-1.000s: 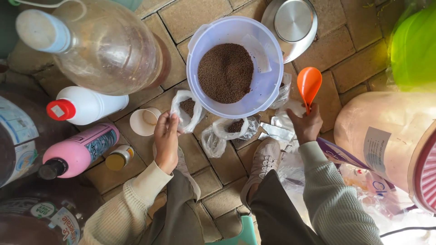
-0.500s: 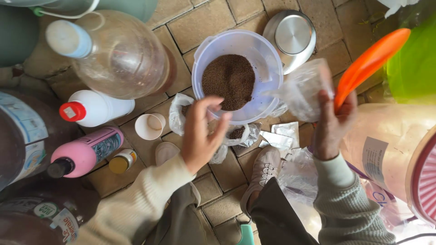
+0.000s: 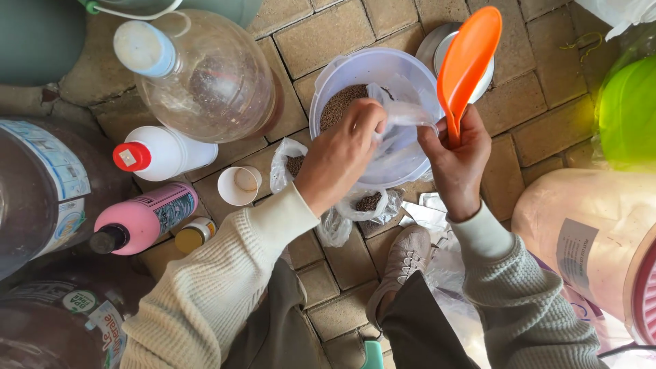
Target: The person fills small plastic bags with pellets from a bucket using a scoop, sealing each bag by hand.
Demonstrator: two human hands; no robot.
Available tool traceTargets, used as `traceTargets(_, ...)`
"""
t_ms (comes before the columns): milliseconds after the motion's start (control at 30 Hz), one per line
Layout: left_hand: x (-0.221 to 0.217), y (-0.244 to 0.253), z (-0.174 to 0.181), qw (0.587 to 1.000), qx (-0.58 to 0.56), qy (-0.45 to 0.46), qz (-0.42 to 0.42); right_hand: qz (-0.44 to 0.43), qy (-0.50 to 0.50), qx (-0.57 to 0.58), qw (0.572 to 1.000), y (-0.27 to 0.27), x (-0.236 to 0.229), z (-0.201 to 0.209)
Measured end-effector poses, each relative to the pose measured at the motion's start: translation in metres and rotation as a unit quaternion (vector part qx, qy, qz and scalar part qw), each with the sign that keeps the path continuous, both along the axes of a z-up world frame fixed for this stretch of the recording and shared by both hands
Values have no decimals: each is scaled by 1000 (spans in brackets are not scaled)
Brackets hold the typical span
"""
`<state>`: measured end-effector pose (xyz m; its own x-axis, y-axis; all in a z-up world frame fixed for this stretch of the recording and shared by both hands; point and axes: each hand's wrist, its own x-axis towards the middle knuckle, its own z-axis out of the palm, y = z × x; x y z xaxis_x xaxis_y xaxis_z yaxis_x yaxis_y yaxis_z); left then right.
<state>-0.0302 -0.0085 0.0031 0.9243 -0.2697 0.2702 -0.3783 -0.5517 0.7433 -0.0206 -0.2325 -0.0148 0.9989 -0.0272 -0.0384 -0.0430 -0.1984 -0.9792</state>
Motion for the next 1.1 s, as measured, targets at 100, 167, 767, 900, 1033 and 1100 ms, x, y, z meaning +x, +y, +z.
traceTargets(100, 12, 10, 1, 998, 44, 39, 21, 35, 15, -38, 999, -1, 8, -4)
traceTargets(167, 17, 22, 8, 997, 52, -29, 45, 70, 42, -95, 992, -2, 15, 8)
traceTargets(767, 40, 32, -72, 937, -239, 188, 171, 261, -288, -589, 709, 34, 65, -131)
traceTargets(900, 35, 25, -78, 956, -194, 148, 161, 313, -229, -636, 667, 24, 73, -82)
traceTargets(1033, 33, 7, -81, 959, -150, 89, 225, 308, -148, -750, 566, 10, 74, -108)
traceTargets(1100, 32, 0, -87, 961, -117, -21, 249, 223, -227, -776, 544, 5, 66, -150)
